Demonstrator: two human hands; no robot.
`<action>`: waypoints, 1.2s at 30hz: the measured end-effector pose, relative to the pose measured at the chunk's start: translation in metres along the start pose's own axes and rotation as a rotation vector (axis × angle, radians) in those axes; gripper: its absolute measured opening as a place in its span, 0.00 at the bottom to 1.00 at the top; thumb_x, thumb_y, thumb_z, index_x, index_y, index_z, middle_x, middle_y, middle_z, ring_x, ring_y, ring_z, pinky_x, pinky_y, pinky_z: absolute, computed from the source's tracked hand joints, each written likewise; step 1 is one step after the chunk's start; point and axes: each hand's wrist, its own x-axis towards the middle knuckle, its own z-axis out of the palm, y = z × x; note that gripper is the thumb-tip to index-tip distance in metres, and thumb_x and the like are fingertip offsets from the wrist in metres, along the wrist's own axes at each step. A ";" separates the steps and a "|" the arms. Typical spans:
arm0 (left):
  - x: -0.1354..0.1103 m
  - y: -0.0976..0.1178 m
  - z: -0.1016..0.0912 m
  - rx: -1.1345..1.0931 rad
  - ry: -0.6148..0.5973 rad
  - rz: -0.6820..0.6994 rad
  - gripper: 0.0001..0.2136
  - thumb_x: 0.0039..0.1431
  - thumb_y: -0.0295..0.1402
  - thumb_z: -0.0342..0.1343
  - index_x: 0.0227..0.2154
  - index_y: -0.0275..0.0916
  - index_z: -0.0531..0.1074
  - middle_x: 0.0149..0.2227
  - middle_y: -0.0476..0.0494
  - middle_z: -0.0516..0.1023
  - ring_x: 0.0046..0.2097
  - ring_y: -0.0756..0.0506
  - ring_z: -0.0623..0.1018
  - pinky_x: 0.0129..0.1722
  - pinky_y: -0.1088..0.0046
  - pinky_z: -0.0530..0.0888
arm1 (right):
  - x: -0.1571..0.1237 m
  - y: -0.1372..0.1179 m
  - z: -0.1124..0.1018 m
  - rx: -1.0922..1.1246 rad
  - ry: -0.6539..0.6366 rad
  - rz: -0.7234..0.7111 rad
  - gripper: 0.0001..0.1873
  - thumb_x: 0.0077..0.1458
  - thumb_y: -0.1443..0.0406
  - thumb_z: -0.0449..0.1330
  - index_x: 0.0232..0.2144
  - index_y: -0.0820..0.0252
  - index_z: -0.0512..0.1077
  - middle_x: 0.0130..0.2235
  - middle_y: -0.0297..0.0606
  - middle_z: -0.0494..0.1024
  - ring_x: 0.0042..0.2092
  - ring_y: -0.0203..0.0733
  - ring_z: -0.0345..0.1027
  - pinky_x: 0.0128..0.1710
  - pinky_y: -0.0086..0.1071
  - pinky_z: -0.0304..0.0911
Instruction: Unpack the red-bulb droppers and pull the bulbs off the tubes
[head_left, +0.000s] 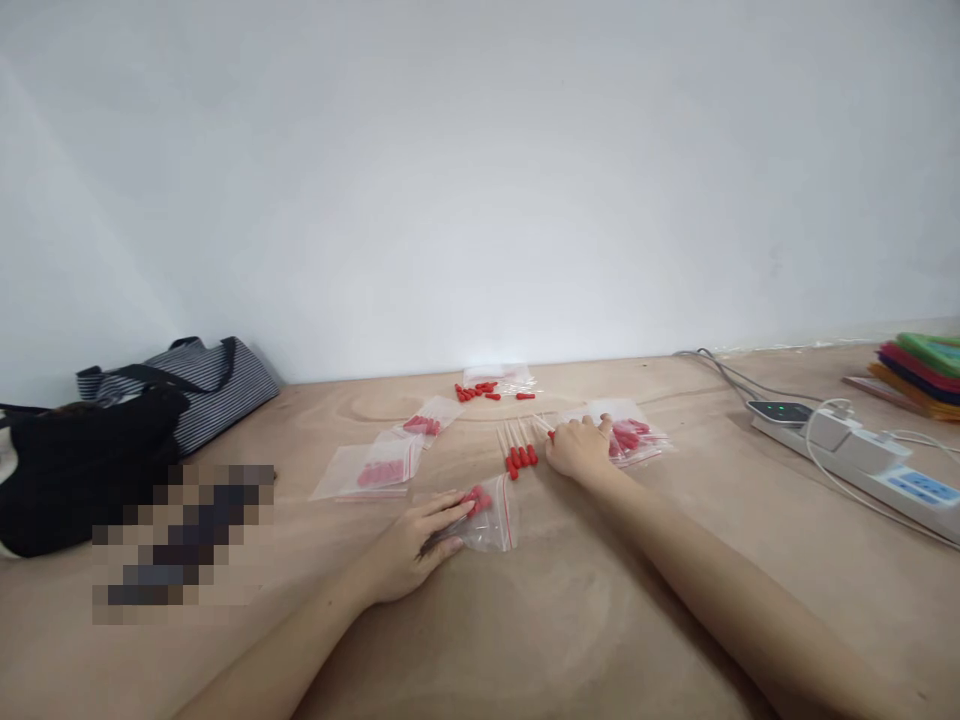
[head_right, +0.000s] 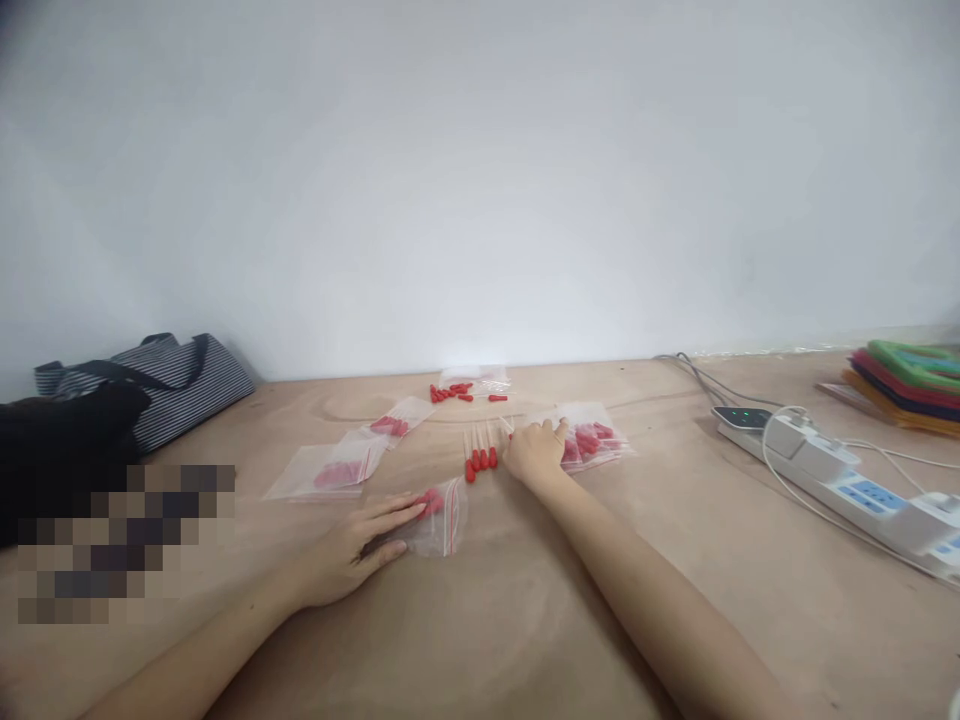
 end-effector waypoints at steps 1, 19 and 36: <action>0.000 0.000 0.000 -0.001 0.000 0.001 0.20 0.58 0.37 0.45 0.54 0.48 0.56 0.58 0.50 0.57 0.59 0.44 0.58 0.56 0.59 0.58 | 0.001 -0.005 0.003 -0.005 0.004 0.008 0.21 0.54 0.60 0.44 0.33 0.66 0.74 0.38 0.53 0.73 0.46 0.57 0.59 0.48 0.54 0.32; -0.001 0.004 -0.001 0.022 -0.030 -0.004 0.20 0.59 0.36 0.44 0.55 0.49 0.54 0.59 0.50 0.55 0.59 0.45 0.57 0.56 0.60 0.57 | -0.020 0.006 0.002 0.295 0.187 -0.307 0.18 0.55 0.57 0.46 0.31 0.59 0.72 0.37 0.42 0.72 0.41 0.46 0.62 0.47 0.48 0.41; -0.003 0.006 0.004 -0.014 -0.030 -0.054 0.22 0.62 0.41 0.34 0.58 0.45 0.46 0.60 0.49 0.53 0.59 0.46 0.56 0.57 0.62 0.56 | -0.064 -0.019 0.019 0.301 0.141 -0.732 0.18 0.53 0.55 0.50 0.45 0.52 0.66 0.56 0.43 0.56 0.56 0.50 0.44 0.51 0.50 0.33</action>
